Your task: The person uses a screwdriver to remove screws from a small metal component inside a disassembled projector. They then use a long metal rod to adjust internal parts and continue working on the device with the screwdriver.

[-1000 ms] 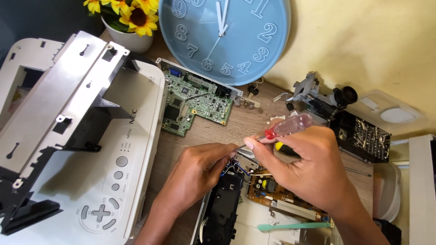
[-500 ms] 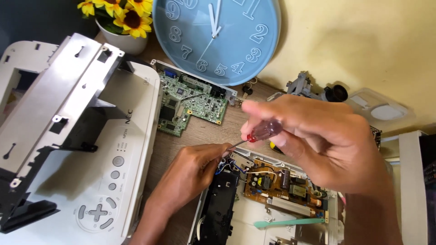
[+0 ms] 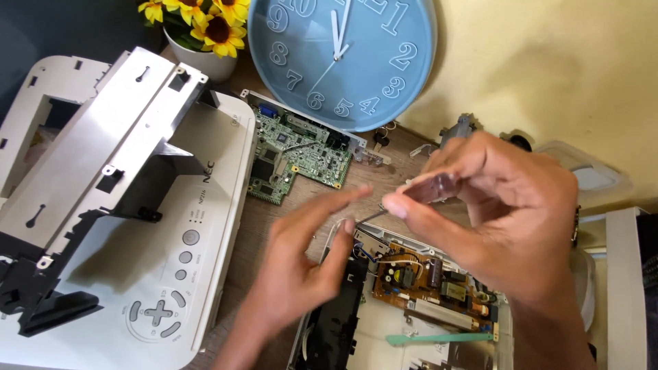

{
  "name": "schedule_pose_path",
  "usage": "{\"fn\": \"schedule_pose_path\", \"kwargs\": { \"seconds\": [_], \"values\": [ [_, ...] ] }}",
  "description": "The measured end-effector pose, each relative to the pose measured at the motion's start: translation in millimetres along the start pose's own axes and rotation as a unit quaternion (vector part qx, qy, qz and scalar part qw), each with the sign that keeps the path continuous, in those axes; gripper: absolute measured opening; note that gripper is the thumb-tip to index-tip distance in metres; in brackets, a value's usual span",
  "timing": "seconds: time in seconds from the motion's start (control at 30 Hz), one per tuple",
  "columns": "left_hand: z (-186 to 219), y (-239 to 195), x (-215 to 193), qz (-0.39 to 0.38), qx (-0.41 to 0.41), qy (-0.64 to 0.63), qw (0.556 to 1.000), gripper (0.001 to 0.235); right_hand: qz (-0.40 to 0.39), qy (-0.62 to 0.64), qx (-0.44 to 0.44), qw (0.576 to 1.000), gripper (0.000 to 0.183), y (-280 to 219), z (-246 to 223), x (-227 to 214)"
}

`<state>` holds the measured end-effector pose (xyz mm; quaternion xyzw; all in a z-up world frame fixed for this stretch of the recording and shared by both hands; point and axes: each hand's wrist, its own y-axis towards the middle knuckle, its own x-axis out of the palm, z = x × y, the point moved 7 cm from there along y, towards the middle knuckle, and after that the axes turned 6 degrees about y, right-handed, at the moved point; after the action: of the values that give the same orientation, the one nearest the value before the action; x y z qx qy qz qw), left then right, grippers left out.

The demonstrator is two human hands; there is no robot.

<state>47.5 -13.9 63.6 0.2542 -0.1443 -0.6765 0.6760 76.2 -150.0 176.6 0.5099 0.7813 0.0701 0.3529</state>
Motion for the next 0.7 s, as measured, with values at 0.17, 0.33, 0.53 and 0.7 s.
{"fn": "schedule_pose_path", "kwargs": {
  "seconds": [0.17, 0.33, 0.53, 0.7],
  "values": [
    [85.0, 29.3, -14.6, 0.138, 0.099, 0.070, 0.983, 0.039, 0.026, 0.020, 0.019, 0.999, 0.027, -6.0, 4.0, 0.4],
    [115.3, 46.1, -10.6, 0.159, 0.163, 0.136, 0.964, 0.016, 0.021, -0.009, 0.031, 0.999, 0.011, -7.8, 4.1, -3.2],
    [112.4, 52.9, -11.5, 0.073, 0.142, 0.155, 0.975, 0.003, -0.092, -0.006, 0.055, 0.994, 0.024, -14.8, 22.8, -3.0],
    [110.9, 52.5, -6.1, 0.002, 0.136, 0.179, 0.974, 0.015, -0.027, -0.023, -0.078, 0.996, 0.026, -8.7, 16.5, -7.6]
  ]
}}
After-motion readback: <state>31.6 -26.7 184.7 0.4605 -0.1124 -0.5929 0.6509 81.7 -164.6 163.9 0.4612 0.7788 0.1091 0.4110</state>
